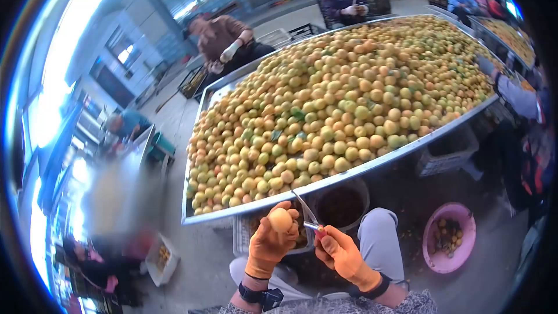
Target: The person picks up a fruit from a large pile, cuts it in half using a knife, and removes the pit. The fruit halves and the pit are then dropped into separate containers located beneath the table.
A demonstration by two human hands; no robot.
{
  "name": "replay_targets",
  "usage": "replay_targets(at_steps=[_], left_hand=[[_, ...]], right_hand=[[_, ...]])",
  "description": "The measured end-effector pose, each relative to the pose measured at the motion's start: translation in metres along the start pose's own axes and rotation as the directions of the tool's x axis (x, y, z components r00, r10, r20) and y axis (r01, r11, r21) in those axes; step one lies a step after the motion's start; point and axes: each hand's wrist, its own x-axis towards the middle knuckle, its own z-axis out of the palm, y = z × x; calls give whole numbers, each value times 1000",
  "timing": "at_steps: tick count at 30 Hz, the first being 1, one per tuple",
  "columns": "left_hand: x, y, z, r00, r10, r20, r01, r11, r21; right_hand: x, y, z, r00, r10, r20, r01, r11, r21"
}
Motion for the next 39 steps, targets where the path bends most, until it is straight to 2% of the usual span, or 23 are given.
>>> replay_targets(at_steps=[3, 5, 6, 9, 13, 15, 18, 19, 21, 22, 24, 25, 28, 30, 31, 32, 33, 34, 35, 37, 39], left_hand=[[-29, 0, 12, 999, 19, -27, -20, 999, -45], [-42, 1, 22, 997, 50, -50, -55, 994, -99], [-45, 1, 18, 998, 69, 10, -66, 987, -147], [-58, 3, 19, 995, 91, -47, -97, 986, -138], [-65, -4, -1, 991, 132, -23, -134, 978, -159], [-66, -5, 2, 993, 116, 25, -104, 948, -301], [-65, -9, 3, 990, 125, 64, -97, 936, -337], [-67, -9, 5, 990, 125, 65, -96, 937, -337], [-72, -8, 18, 992, 101, -76, -117, 958, -263], [-71, -8, 25, 992, 99, -75, -116, 958, -264], [-69, -8, 35, 974, 172, -146, -192, 972, -137], [-70, -9, 32, 974, 173, -147, -193, 971, -138], [-71, -10, 26, 979, 145, -145, -172, 966, -194], [-74, -6, 28, 992, 37, -120, -80, 923, -376], [-74, -8, 28, 992, 41, -117, -82, 922, -378], [-74, -10, 28, 986, 117, -120, -133, 983, -130], [-74, -11, 29, 976, 192, -104, -179, 976, 124], [-75, -8, 40, 943, 214, -255, -84, 894, 440], [-76, -5, 39, 943, 214, -253, -87, 896, 436], [-80, 0, 35, 961, 275, -42, -192, 765, 615], [-81, 2, 36, 956, 281, -81, -159, 732, 663]], right_hand=[[-15, 4, 17, 997, 62, 43, -58, 994, -89], [-23, 8, 26, 991, 132, 14, -130, 986, -109], [-25, 10, 31, 990, 143, -7, -143, 984, -110], [-33, 18, 36, 985, 171, 6, -169, 980, -101], [-39, 20, 40, 984, 174, 31, -168, 976, -137], [-39, 25, 38, 981, 181, 66, -172, 978, -120], [-41, 30, 43, 981, 181, 76, -174, 981, -90], [-41, 30, 45, 981, 181, 76, -174, 981, -89], [-43, 29, 48, 974, 198, 110, -186, 977, -108], [-43, 30, 49, 974, 197, 108, -186, 977, -108], [-43, 31, 50, 976, 199, 87, -188, 975, -119], [-44, 33, 49, 976, 200, 87, -189, 975, -120], [-45, 34, 49, 977, 209, 43, -202, 972, -121], [-47, 32, 49, 978, 210, 14, -207, 971, -123], [-48, 32, 47, 978, 209, 15, -205, 970, -128], [-49, 33, 45, 983, 181, 7, -179, 975, -128], [-50, 33, 44, 988, 155, -2, -154, 980, -130], [-51, 31, 45, 988, 154, -2, -153, 979, -134], [-53, 27, 46, 992, 128, 19, -124, 983, -138], [-54, 25, 43, 994, 105, 37, -98, 985, -145], [-53, 28, 36, 992, 78, 101, -58, 980, -188]])
